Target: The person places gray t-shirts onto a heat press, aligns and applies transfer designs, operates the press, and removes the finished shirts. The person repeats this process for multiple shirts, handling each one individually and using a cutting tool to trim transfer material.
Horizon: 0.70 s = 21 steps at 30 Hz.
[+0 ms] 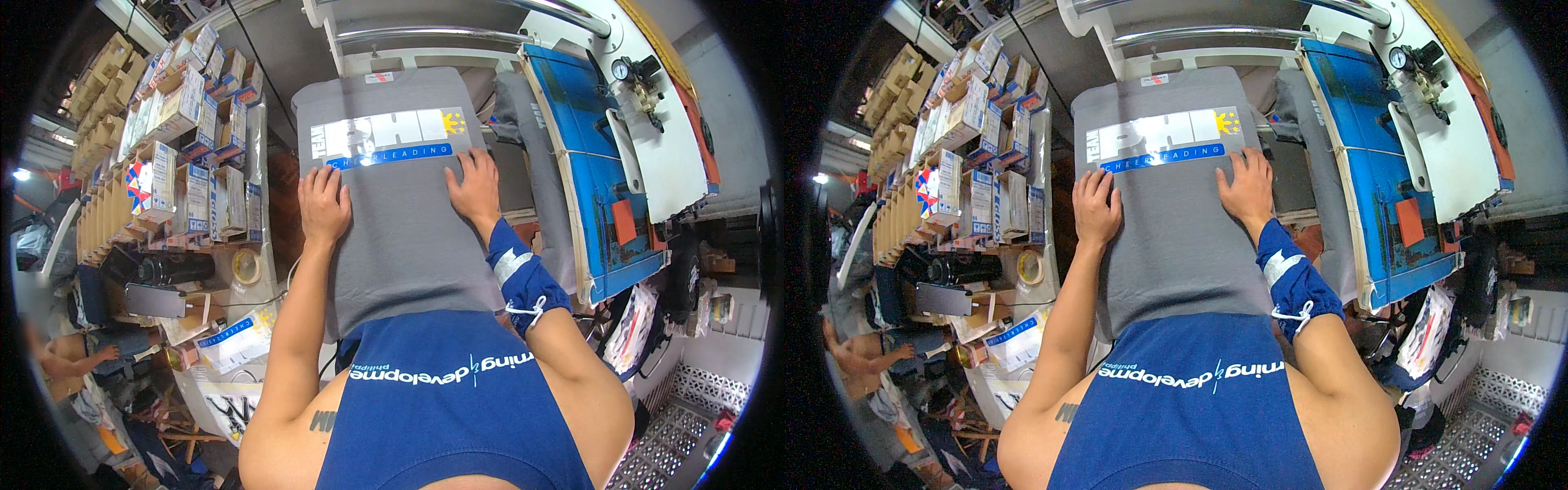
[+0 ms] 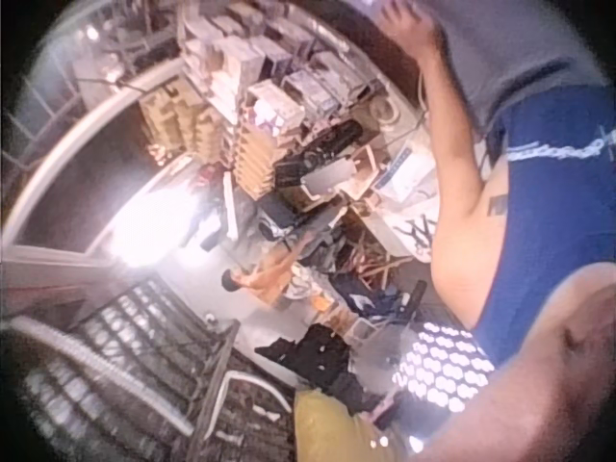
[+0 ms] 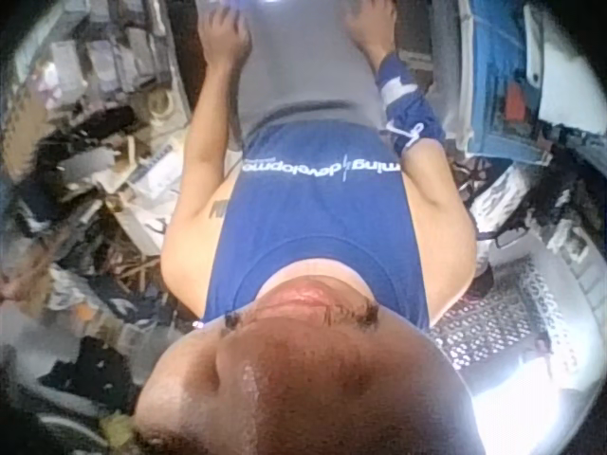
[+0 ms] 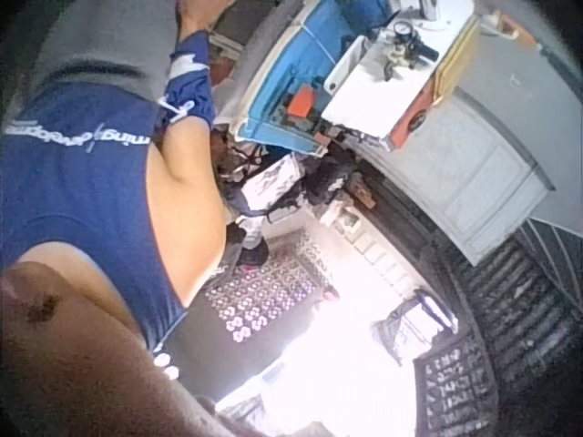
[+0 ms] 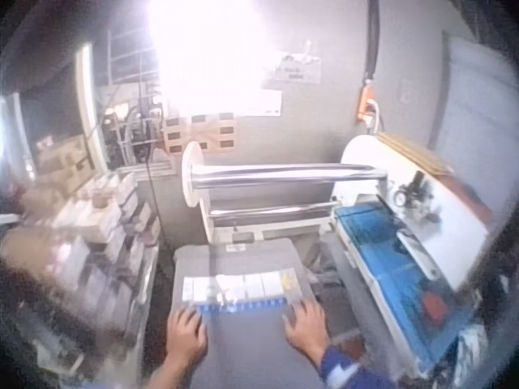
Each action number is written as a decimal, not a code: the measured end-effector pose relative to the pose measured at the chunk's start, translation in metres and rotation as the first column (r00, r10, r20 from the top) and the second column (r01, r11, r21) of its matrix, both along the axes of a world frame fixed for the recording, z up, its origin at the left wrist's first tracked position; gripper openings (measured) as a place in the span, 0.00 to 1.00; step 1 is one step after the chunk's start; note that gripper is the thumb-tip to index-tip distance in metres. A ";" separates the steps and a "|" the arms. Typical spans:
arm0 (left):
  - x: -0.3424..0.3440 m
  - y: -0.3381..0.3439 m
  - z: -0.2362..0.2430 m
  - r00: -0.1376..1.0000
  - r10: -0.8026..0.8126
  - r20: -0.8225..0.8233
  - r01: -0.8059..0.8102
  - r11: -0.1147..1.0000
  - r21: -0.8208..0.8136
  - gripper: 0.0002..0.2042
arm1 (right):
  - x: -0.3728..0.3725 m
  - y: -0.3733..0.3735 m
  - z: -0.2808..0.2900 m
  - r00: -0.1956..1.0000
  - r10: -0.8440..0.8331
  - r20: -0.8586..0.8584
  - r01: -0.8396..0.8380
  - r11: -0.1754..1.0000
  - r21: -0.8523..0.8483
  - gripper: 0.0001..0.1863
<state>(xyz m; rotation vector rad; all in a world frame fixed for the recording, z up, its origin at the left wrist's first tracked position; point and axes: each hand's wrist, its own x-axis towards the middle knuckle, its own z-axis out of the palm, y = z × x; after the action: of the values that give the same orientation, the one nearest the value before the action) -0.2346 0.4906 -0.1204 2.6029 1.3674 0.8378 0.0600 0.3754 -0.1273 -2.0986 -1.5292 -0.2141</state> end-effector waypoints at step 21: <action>-0.002 0.005 -0.006 1.000 0.005 0.006 -0.005 1.000 0.010 0.19 | -0.002 0.001 -0.005 0.998 -0.058 0.026 0.060 0.995 -0.076 0.26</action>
<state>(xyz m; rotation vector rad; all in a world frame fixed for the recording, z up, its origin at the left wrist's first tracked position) -0.2361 0.4953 -0.1268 2.6027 1.3724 0.8550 0.0579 0.3765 -0.1319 -2.2105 -1.5127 -0.2051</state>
